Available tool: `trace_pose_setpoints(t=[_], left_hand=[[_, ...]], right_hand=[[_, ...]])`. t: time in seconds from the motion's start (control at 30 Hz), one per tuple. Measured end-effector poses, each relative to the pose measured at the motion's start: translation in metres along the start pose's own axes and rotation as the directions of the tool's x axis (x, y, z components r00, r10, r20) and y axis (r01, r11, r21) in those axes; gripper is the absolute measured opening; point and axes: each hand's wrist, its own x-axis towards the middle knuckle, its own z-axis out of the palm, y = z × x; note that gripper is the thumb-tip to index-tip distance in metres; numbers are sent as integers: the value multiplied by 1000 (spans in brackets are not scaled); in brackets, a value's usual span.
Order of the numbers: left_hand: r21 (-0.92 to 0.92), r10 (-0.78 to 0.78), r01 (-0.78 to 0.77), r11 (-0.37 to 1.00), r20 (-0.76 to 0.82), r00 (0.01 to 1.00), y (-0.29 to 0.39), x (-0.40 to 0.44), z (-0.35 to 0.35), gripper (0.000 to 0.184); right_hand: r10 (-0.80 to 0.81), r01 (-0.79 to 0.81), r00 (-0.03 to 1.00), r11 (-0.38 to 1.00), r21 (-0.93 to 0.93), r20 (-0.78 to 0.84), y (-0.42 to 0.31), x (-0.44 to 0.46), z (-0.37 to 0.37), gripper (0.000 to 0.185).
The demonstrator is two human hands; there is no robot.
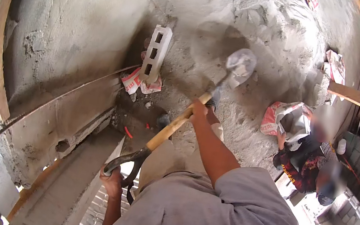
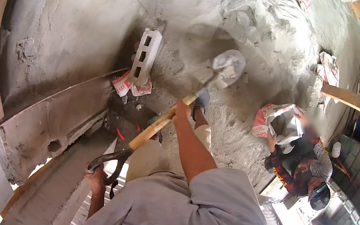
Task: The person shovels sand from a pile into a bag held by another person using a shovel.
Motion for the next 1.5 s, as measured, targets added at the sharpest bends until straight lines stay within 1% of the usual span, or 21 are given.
trace_pose_setpoints(t=[0.07,0.1,0.17,0.2,0.23,0.3,0.33,0.4,0.47,0.5,0.53,0.57,0.6,0.7,0.77,0.83,0.87,0.97,1.03,1.37,1.5], left_hand=[[-180,-207,191,965,-76,975,0,-16,-12,12],[-185,-217,198,962,-85,973,2,-24,-18,12],[-418,-461,398,816,-55,886,2,-37,-27,16],[-478,-594,515,711,-16,805,-12,-42,-40,21],[-489,-603,517,703,-23,798,-25,-45,-47,21],[-649,-773,633,422,107,625,-60,-51,-61,27],[-553,-684,692,464,273,677,-99,-60,-75,42],[-523,-673,678,516,243,699,-9,-61,-38,49],[-527,-713,761,379,357,603,-74,-63,-43,59],[-519,-727,797,309,411,549,-105,-64,-45,64],[-454,-699,769,450,356,620,-90,-57,-37,63],[-375,-661,724,579,304,686,-83,-52,-32,62],[-389,-586,698,601,380,716,-91,-48,-33,61],[-372,-586,708,601,398,706,-106,-35,-37,57],[-407,-585,700,587,385,714,-116,-31,-45,55],[-360,-553,646,673,335,763,-132,-28,-53,52],[-442,-628,694,568,313,713,-147,-25,-57,49],[-453,-638,688,568,286,715,-170,-21,-68,47],[-464,-638,685,562,283,716,-173,-20,-69,47],[-441,-596,660,608,296,747,-176,-19,-53,51],[-390,-602,665,637,288,745,-174,-8,-48,51]], right_hand=[[42,-36,997,995,-92,63,22,-25,17,19],[49,-42,995,996,-78,89,34,-42,24,19],[59,-50,991,996,-80,119,51,-75,28,20],[159,-174,931,985,17,330,58,-91,27,19],[226,-315,817,945,82,531,67,-98,29,19],[234,-309,785,950,35,573,93,-92,37,21],[144,-126,882,990,-69,449,101,-92,45,21],[22,52,943,976,-209,333,105,-85,62,22],[-292,329,940,655,-680,173,98,-70,75,30],[-343,341,924,539,-770,170,91,-60,79,33],[-391,343,903,412,-844,176,84,-48,84,37],[-391,343,902,394,-853,183,77,-43,87,37],[-384,361,896,329,-873,225,72,-37,89,38],[-402,387,870,197,-901,285,56,-48,97,39],[-440,402,844,144,-904,305,44,-46,102,38],[-432,429,830,91,-899,352,26,-41,108,40],[-436,431,827,89,-898,354,18,-27,111,40],[-443,462,794,-4,-887,416,-11,9,110,41],[-365,513,762,-165,-842,535,-39,5,104,39],[-286,489,829,-48,-871,481,-70,6,52,30],[-231,492,835,-95,-865,500,-93,-31,45,32]])
